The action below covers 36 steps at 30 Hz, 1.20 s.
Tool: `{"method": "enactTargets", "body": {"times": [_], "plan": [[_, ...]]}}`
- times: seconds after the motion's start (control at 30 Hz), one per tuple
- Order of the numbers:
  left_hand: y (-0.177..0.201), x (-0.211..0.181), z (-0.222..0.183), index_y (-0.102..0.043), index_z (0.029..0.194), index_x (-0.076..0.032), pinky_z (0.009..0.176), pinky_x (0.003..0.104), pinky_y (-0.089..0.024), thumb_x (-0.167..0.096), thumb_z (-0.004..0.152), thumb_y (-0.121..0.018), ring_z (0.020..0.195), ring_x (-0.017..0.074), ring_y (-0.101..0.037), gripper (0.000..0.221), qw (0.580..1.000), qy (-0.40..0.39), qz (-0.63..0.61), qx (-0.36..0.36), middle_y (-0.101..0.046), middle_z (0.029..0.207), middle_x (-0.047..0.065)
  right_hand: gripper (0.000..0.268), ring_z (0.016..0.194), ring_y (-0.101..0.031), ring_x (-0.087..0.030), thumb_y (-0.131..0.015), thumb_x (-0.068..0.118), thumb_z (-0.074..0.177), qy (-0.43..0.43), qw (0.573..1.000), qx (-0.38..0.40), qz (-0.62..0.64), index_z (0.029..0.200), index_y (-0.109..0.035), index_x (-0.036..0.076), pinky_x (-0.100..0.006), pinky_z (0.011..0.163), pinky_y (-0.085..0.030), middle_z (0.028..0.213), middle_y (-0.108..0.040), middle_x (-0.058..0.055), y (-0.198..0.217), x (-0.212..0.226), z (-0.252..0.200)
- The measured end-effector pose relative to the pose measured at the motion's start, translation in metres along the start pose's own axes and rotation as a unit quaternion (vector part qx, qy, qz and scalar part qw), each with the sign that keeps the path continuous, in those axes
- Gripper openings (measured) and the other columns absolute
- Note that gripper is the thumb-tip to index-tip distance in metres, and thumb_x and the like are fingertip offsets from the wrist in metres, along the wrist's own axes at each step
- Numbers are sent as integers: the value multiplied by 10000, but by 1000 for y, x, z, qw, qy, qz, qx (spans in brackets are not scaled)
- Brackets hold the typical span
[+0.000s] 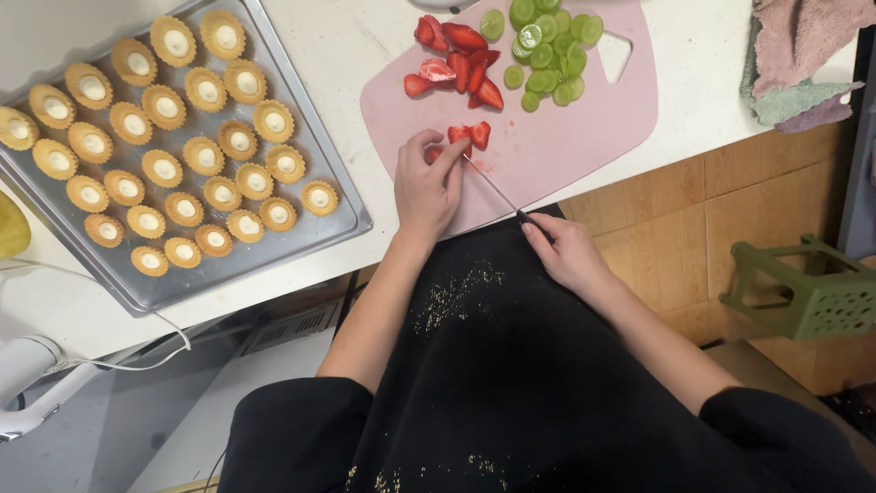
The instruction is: The person slices strawberries on a cutting board using a knife.
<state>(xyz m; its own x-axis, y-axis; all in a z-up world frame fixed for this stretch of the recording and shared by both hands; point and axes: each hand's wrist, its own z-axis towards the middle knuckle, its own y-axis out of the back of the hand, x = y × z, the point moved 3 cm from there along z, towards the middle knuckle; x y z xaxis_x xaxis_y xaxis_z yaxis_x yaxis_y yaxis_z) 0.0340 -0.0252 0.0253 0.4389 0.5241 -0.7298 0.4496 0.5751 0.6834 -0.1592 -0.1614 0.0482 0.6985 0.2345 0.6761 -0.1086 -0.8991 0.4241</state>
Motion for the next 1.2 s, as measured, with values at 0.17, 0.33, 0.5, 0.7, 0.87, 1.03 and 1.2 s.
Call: {"method": "enactTargets", "body": {"times": [0.17,0.33,0.5,0.7,0.87,1.03,1.2], "plan": [[3,11,-8,-674,1258,-93,1006,421,-469,-125,970,-695,1137,304,-573,290,998,11,-8,-62,-571,1225,103,297,626,-579,-157,-609,259,1017,-59,998,8,11,1180,-721,37,-317,608,-488,737,-691,-117,0,-15,-5],[11,31,-30,-676,1269,-86,989,414,-435,-106,948,-678,1143,283,-580,322,997,59,25,-34,-596,1204,85,294,652,-551,-107,-596,259,1035,-64,995,38,63,1161,-721,25,-287,607,-483,730,-653,-59,-8,-23,-6],[9,31,-30,-708,1217,-131,931,391,-399,-185,906,-761,1064,246,-581,319,996,70,46,-22,-613,1132,44,298,636,-559,-98,-600,251,1020,-26,998,39,38,1182,-709,26,-287,601,-488,715,-671,-54,-19,-13,0],[11,36,-28,-732,1172,-165,954,372,-394,-223,919,-786,1043,211,-592,265,996,61,20,-64,-691,1118,-16,296,600,-544,-120,-614,242,1018,-8,999,36,9,1201,-708,29,-310,588,-472,672,-638,-93,-26,-2,15],[12,40,-18,-755,1072,-175,958,363,-383,-239,905,-798,1039,204,-592,184,995,45,24,-86,-697,1093,-34,290,641,-514,-106,-594,247,1051,0,998,23,62,1180,-702,11,-294,587,-455,708,-608,-60,-28,-7,18],[10,40,-14,-768,1075,-193,974,361,-366,-239,914,-794,1036,190,-590,170,995,45,33,-87,-694,1095,-54,301,623,-536,-83,-578,252,1042,17,998,11,54,1163,-694,1,-265,578,-464,690,-605,-7,-34,-3,11],[6,37,-9,-768,1105,-198,984,376,-351,-254,912,-794,1064,196,-574,203,996,25,34,-74,-682,1119,-49,292,600,-510,-77,-566,252,1056,-16,996,16,88,1154,-700,12,-263,552,-442,683,-589,0,-32,-4,17]]}}
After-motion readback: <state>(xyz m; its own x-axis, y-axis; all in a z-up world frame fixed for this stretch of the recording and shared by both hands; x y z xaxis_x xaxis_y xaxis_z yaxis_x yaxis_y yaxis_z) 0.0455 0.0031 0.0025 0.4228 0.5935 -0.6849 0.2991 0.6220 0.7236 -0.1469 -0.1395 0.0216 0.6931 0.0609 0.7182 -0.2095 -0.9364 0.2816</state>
